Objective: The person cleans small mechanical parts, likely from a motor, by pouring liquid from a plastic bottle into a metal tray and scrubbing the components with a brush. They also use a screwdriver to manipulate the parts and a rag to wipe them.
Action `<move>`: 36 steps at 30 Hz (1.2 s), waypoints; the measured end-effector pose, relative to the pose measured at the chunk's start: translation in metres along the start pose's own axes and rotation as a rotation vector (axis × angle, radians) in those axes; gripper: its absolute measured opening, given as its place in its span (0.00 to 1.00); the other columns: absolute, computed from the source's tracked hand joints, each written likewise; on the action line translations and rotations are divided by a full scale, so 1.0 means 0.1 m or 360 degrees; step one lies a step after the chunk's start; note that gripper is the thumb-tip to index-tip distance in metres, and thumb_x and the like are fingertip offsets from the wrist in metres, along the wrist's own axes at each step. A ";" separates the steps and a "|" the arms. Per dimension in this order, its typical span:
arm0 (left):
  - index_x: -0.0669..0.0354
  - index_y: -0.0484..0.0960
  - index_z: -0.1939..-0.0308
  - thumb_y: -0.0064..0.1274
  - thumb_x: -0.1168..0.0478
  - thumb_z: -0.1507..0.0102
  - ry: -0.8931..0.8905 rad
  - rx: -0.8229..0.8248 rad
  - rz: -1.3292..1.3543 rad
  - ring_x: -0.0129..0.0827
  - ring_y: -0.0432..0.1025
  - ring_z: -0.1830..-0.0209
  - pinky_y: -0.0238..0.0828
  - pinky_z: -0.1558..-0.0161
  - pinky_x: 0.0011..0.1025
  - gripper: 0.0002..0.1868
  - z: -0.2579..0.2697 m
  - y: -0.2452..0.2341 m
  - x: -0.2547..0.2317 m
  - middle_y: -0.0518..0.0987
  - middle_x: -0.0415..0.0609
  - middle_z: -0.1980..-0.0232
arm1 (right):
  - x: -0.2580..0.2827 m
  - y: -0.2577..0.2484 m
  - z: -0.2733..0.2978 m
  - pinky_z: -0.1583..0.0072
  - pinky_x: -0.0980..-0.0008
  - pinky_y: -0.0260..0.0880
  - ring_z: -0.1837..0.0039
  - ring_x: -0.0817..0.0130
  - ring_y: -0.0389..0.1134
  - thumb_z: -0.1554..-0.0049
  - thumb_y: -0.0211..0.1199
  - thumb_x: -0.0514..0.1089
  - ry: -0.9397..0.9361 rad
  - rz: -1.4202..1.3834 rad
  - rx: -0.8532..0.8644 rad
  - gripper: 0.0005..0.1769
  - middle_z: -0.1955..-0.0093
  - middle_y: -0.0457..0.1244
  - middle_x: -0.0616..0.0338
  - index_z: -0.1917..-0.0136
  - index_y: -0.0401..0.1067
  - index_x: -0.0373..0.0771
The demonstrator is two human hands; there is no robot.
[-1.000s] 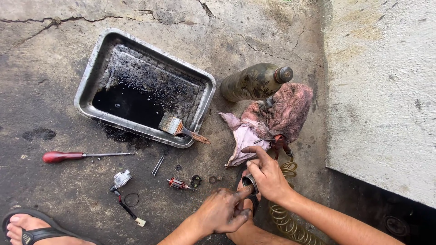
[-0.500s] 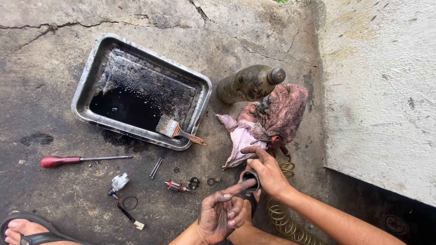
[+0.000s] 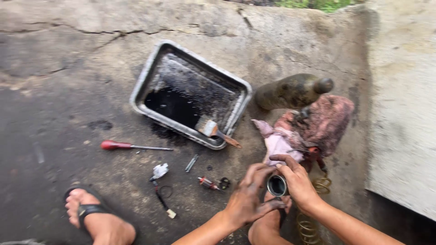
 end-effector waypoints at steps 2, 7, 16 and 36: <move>0.59 0.73 0.32 0.71 0.49 0.42 -0.0040 0.0286 0.0155 0.53 0.73 0.35 0.74 0.38 0.44 0.39 -0.02 -0.01 0.08 0.75 0.58 0.35 | -0.03 0.09 -0.04 0.48 0.73 0.72 0.51 0.74 0.71 0.39 0.48 0.44 -0.0137 -0.0051 0.0047 0.22 0.50 0.70 0.57 0.38 0.72 0.32; 0.56 0.75 0.36 0.71 0.51 0.42 0.0073 0.0360 0.0212 0.42 0.76 0.39 0.77 0.37 0.39 0.34 -0.21 -0.28 0.39 0.78 0.51 0.41 | 0.10 0.30 -0.14 0.45 0.72 0.71 0.47 0.71 0.71 0.36 0.50 0.49 -0.0135 -0.0167 0.0068 0.22 0.47 0.70 0.52 0.36 0.71 0.33; 0.59 0.77 0.43 0.72 0.56 0.48 -0.0587 0.0983 -0.1245 0.46 0.78 0.51 0.74 0.42 0.44 0.32 -0.51 -1.57 0.68 0.79 0.52 0.48 | 0.38 -0.09 -0.28 0.47 0.61 0.77 0.48 0.64 0.73 0.38 0.58 0.54 -0.0714 0.1216 -0.0247 0.24 0.43 0.68 0.51 0.35 0.70 0.37; 0.60 0.85 0.58 0.52 0.66 0.39 -0.0810 0.1139 -0.1659 0.48 0.80 0.50 0.78 0.48 0.42 0.08 0.56 -0.89 1.95 0.84 0.57 0.51 | -0.09 -1.43 -1.27 0.40 0.54 0.70 0.40 0.49 0.67 0.41 0.67 0.44 -0.1008 0.2098 -0.0776 0.10 0.49 0.65 0.51 0.51 0.73 0.36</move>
Point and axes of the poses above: each hand's wrist, its own z-axis away from the middle knuckle, its own y-axis out of the palm, x = y × z, the point moved 2 cm from there along -z, towards the middle knuckle
